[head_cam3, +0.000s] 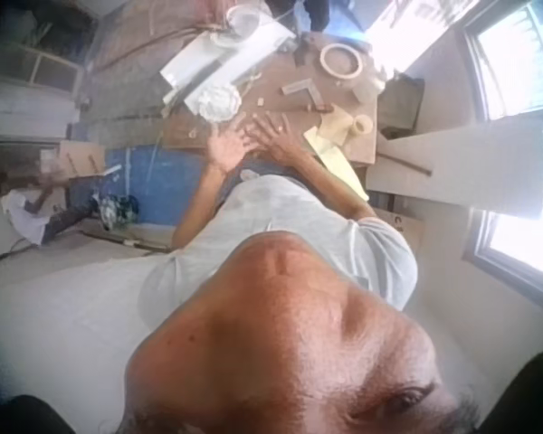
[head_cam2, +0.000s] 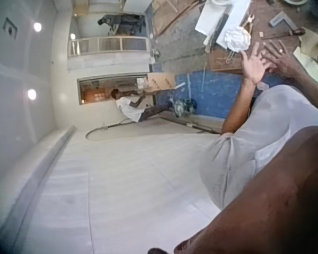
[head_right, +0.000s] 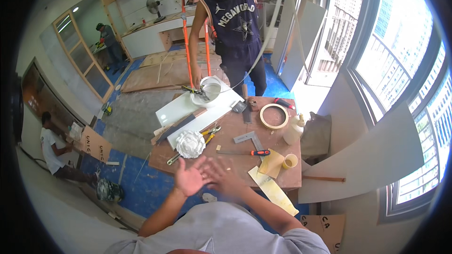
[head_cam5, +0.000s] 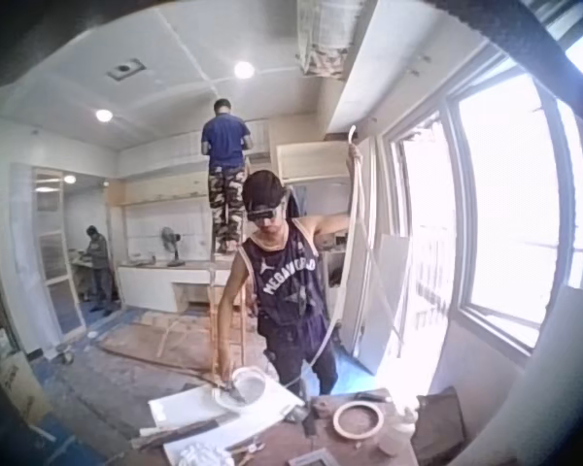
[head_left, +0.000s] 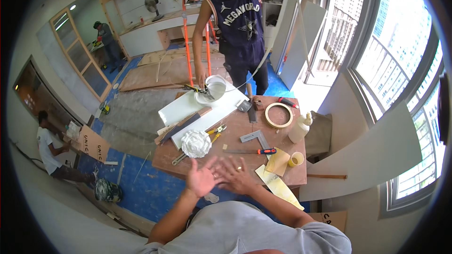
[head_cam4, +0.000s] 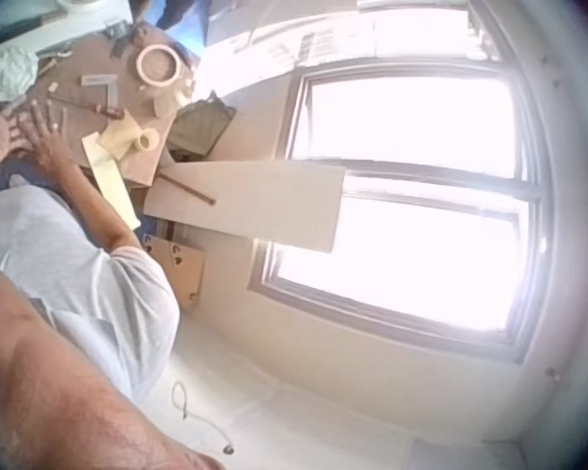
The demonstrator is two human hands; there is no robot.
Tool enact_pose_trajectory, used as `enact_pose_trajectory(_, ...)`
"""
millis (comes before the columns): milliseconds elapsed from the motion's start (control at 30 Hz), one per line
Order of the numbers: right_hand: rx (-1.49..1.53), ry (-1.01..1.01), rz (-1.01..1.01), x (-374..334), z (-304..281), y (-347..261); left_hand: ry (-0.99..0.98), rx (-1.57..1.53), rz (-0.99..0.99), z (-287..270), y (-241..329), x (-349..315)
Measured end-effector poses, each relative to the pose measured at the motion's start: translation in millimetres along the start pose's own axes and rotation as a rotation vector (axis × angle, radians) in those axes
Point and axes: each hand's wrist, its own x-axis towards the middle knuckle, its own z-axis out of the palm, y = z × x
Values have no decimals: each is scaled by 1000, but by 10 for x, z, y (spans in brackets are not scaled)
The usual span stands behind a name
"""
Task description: The person holds a laminate board and repeatedly runs a sanding block along its edge to smooth it.
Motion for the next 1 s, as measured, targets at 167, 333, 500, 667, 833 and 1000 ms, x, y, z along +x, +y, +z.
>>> enact_pose_trajectory(167, 418, -203, 204, -439, 618, 509, 50, 417, 539, 37, 982, -336)
enact_pose_trajectory(333, 725, -189, 177, -565, 823, 377, -36, 746, 1196, 907, 2161, -1201)
enact_pose_trajectory(500, 1029, -196, 98, -684, 934, 296, -82, 894, 1398, 1645, 2585, -1475)
enact_pose_trajectory(667, 1252, -327, 226, -302, 558, -40, 21, 1286, 851, 785, 1778, -521)
enact_pose_trajectory(833, 2524, -169, 475, 54, 540, -158, -264, 2007, 741, 518, -102, 208)
enact_pose_trajectory(1000, 2492, 240, 96, 463, 69, -53, -334, 2152, 1067, 713, -205, 518)
